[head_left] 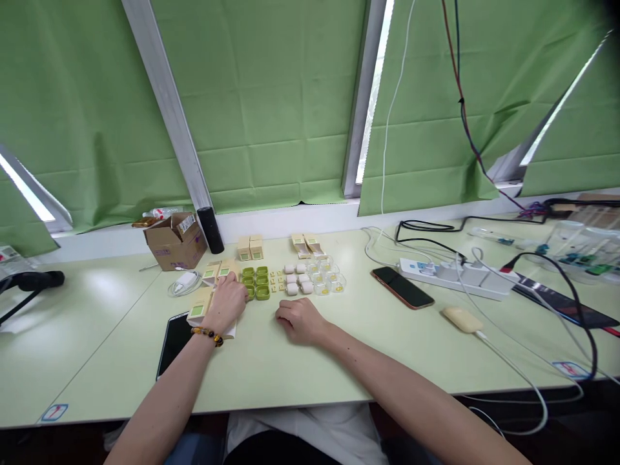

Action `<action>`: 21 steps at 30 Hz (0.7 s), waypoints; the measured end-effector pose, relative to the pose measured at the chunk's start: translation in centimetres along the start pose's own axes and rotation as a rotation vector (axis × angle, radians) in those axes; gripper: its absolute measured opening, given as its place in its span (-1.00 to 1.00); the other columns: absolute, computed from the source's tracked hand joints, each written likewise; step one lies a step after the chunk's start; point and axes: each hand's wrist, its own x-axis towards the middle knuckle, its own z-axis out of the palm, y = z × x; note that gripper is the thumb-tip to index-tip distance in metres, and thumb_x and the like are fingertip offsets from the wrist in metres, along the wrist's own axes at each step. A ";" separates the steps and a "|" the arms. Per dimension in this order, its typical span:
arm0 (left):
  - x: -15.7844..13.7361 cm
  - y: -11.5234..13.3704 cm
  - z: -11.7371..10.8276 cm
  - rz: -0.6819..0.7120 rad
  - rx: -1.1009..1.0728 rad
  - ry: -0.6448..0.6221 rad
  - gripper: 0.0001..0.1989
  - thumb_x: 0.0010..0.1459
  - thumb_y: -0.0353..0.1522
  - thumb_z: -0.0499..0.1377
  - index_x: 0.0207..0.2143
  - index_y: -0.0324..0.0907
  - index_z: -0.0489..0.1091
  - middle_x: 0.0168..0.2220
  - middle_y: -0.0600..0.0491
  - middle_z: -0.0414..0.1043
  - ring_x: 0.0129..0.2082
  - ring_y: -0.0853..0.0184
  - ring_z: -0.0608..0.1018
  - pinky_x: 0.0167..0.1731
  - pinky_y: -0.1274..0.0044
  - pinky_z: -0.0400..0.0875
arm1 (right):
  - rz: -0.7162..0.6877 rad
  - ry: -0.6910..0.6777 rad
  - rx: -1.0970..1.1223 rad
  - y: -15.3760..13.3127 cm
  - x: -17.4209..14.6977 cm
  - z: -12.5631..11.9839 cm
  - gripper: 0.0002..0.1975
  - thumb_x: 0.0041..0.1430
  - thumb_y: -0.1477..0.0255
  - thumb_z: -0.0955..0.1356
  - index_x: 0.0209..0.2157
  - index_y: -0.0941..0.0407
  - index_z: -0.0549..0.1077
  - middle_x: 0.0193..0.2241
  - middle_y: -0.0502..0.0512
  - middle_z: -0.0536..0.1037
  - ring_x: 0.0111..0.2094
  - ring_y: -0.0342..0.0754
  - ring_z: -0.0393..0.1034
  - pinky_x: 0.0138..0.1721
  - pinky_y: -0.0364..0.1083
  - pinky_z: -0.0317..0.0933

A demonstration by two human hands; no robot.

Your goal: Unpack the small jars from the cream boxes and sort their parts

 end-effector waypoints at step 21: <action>0.0 0.0 0.1 -0.041 -0.021 -0.062 -0.71 0.22 -0.47 0.12 -0.56 -0.17 0.46 -0.43 -0.20 0.49 -0.10 -0.02 0.43 -0.13 0.26 0.16 | 0.019 -0.029 -0.011 -0.1 0.1 -0.1 -0.83 0.27 0.51 0.31 -0.30 0.11 0.56 -0.35 0.04 0.58 -0.47 -0.13 0.27 -0.46 -0.06 -0.18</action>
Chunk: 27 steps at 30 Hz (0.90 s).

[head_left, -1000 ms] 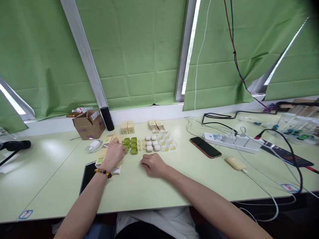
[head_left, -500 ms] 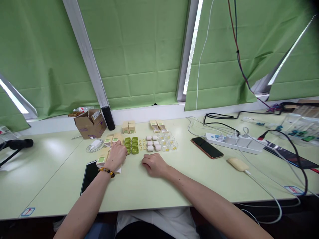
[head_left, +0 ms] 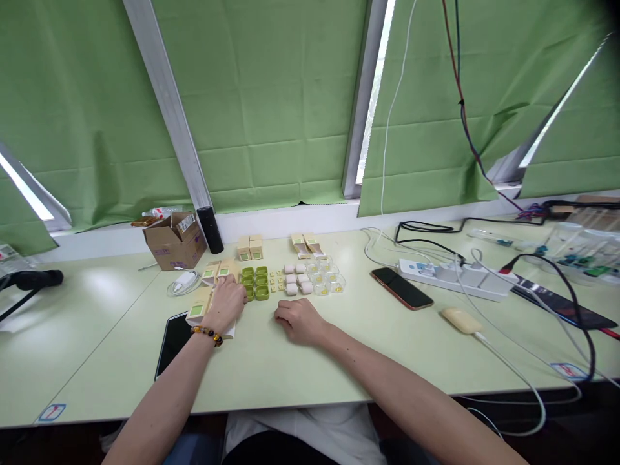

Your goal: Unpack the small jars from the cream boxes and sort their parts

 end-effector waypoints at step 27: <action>-0.1 2.2 -0.1 0.019 0.004 0.117 -0.77 0.23 -0.45 0.12 -0.43 -0.15 0.54 -0.42 -0.17 0.52 -0.08 0.01 0.44 -0.08 0.23 0.17 | 0.003 -0.020 0.000 -0.2 0.1 -0.3 -0.84 0.26 0.52 0.32 -0.29 0.11 0.57 -0.34 0.06 0.58 -0.45 -0.13 0.31 -0.45 -0.08 -0.15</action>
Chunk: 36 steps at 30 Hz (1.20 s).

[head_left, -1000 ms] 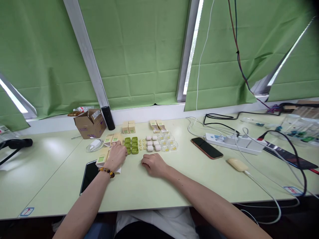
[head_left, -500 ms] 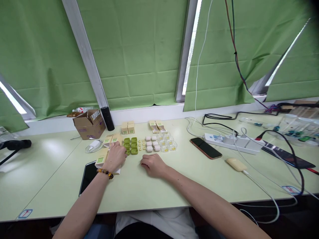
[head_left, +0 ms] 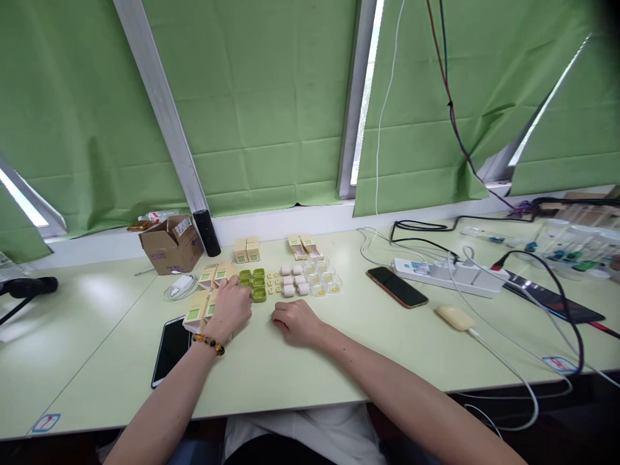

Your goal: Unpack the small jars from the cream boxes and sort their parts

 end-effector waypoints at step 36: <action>2.3 -3.0 -3.8 -0.247 -0.121 0.346 -0.70 0.36 -0.34 0.03 -0.14 -0.15 0.57 -0.15 -0.16 0.61 0.07 -0.04 0.34 0.05 0.19 0.13 | 0.009 -0.026 -0.001 -0.3 0.1 -0.3 -0.83 0.27 0.51 0.31 -0.32 0.11 0.56 -0.34 0.06 0.58 -0.46 -0.14 0.29 -0.45 -0.09 -0.14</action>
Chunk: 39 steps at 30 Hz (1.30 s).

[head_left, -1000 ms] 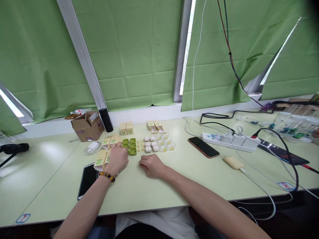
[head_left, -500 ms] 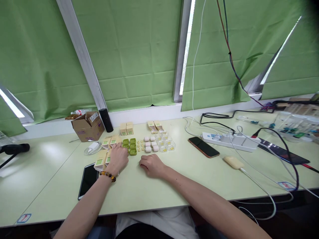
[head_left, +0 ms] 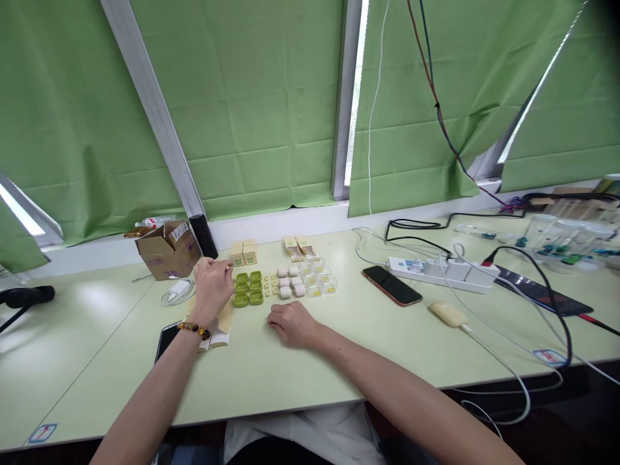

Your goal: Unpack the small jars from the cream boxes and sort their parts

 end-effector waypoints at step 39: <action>10.3 -1.3 14.8 0.107 0.142 -0.321 -0.60 0.07 -0.53 0.15 0.01 -0.27 0.37 -0.01 -0.31 0.50 0.27 -0.15 0.21 0.18 0.04 0.04 | -0.023 0.003 -0.007 0.3 -0.2 0.4 -0.87 0.26 0.48 0.33 -0.27 0.10 0.55 -0.31 0.06 0.59 -0.43 -0.11 0.34 -0.45 -0.07 -0.14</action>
